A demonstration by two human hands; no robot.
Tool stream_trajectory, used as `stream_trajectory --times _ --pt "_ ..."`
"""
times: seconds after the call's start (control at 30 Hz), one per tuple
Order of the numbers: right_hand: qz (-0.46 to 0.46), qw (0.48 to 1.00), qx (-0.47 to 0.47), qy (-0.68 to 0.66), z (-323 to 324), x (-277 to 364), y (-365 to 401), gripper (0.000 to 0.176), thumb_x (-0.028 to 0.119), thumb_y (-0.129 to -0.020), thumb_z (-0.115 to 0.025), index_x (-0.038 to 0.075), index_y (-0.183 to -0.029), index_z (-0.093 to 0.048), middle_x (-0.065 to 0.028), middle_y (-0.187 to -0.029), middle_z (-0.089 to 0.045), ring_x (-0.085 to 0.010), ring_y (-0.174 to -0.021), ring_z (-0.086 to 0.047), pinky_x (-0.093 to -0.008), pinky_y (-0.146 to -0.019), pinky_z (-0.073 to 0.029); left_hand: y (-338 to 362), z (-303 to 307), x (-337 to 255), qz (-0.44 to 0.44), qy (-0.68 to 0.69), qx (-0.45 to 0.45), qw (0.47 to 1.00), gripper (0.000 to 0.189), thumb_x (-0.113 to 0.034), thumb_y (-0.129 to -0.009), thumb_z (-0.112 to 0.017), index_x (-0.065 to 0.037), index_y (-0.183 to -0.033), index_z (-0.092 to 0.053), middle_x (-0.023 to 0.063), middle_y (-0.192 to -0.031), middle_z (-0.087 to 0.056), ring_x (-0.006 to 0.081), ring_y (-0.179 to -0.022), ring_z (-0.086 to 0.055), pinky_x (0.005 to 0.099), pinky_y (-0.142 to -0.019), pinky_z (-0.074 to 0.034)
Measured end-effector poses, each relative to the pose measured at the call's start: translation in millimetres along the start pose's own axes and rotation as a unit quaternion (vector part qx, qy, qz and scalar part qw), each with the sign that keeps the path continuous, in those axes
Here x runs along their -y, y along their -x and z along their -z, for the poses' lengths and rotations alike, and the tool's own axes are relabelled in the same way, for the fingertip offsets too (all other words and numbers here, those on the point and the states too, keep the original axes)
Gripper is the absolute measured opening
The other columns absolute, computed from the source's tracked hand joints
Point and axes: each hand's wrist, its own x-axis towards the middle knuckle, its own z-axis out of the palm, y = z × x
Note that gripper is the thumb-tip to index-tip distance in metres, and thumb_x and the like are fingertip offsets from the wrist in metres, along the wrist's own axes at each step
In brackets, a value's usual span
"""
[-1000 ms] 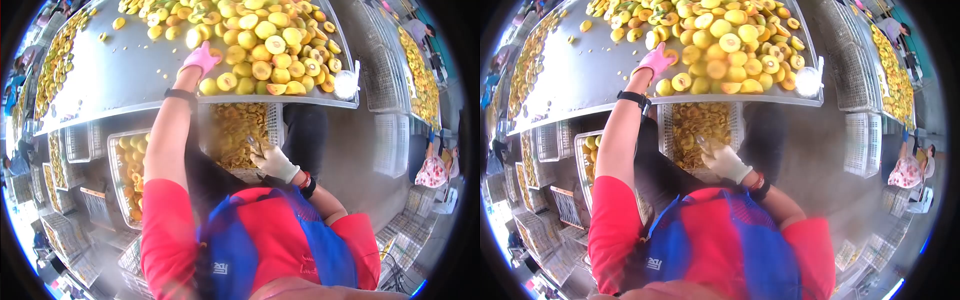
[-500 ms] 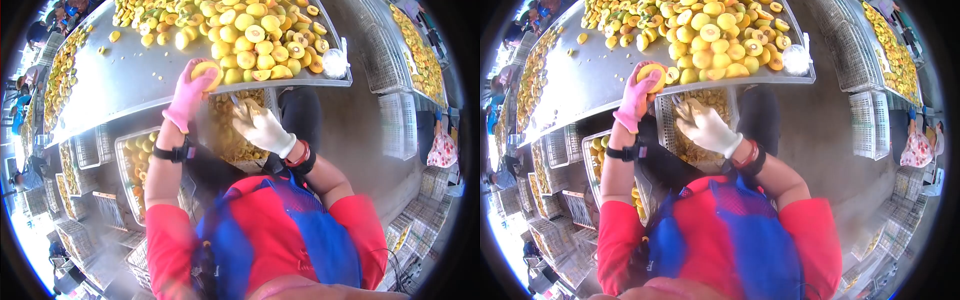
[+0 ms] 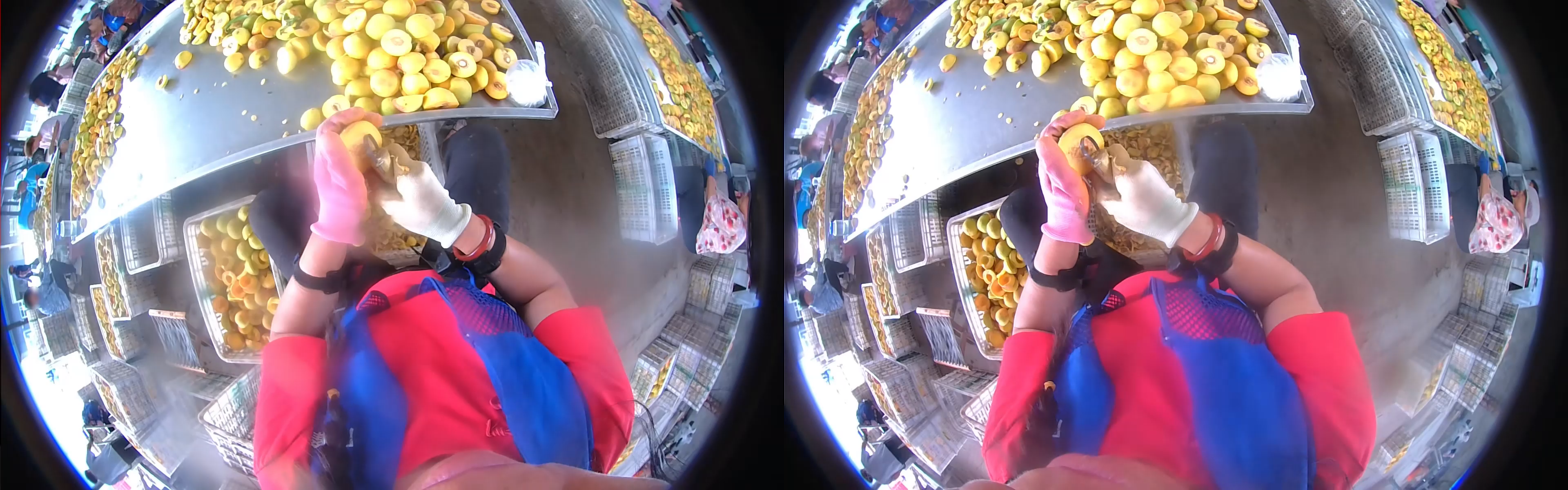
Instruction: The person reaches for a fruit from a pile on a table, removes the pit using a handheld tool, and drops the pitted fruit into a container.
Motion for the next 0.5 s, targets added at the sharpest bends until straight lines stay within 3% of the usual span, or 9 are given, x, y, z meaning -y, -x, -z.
stream_trajectory --times 0.1,0.2,0.33,0.4,0.5 --pt "0.036 0.999 0.008 0.017 3 0 2 0.033 0.006 -0.085 -0.065 -0.001 -0.115 -0.052 -0.0236 -0.091 -0.065 -0.0439 -0.086 -0.065 -0.0463 -0.071 -0.052 3 -2 10 -0.09 -0.06 0.013 0.994 0.05 -0.042 -0.108 -0.027 -0.001 -0.123 -0.051 0.0125 -0.111 -0.064 0.0199 -0.102 -0.059 0.0326 -0.096 -0.045" --pt "0.028 0.999 0.019 -0.028 8 1 4 0.034 0.006 -0.086 -0.065 -0.001 -0.116 -0.052 -0.0244 -0.095 -0.065 -0.0438 -0.087 -0.065 -0.0456 -0.072 -0.052 6 -5 15 -0.108 -0.085 -0.001 0.99 0.051 -0.043 -0.108 -0.026 -0.001 -0.123 -0.051 0.0129 -0.111 -0.064 0.0207 -0.102 -0.059 0.0328 -0.096 -0.044" --pt "0.009 0.998 0.007 -0.065 6 0 9 0.031 0.007 -0.087 -0.065 0.0 -0.115 -0.054 -0.0239 -0.096 -0.066 -0.0434 -0.086 -0.065 -0.0436 -0.073 -0.052 9 -11 6 -0.051 -0.014 -0.036 0.998 0.058 -0.052 -0.105 -0.028 -0.001 -0.12 -0.052 0.0149 -0.11 -0.066 0.0233 -0.106 -0.06 0.0354 -0.101 -0.043" --pt "0.049 0.998 -0.017 -0.034 4 3 10 0.029 0.008 -0.088 -0.065 0.0 -0.113 -0.054 -0.0229 -0.093 -0.066 -0.0433 -0.085 -0.065 -0.0432 -0.072 -0.052 10 -18 -6 -0.02 0.052 -0.055 0.997 0.06 -0.054 -0.105 -0.03 -0.001 -0.12 -0.052 0.0154 -0.11 -0.066 0.0243 -0.108 -0.061 0.036 -0.101 -0.043" --pt "0.034 0.997 -0.022 -0.062 6 6 9 0.028 0.008 -0.087 -0.066 0.0 -0.112 -0.054 -0.0218 -0.091 -0.066 -0.0425 -0.085 -0.065 -0.0425 -0.072 -0.052 9 -14 1 -0.106 -0.012 -0.025 0.994 0.063 -0.059 -0.103 -0.033 -0.001 -0.123 -0.05 0.0167 -0.115 -0.064 0.0262 -0.111 -0.06 0.0372 -0.103 -0.043"
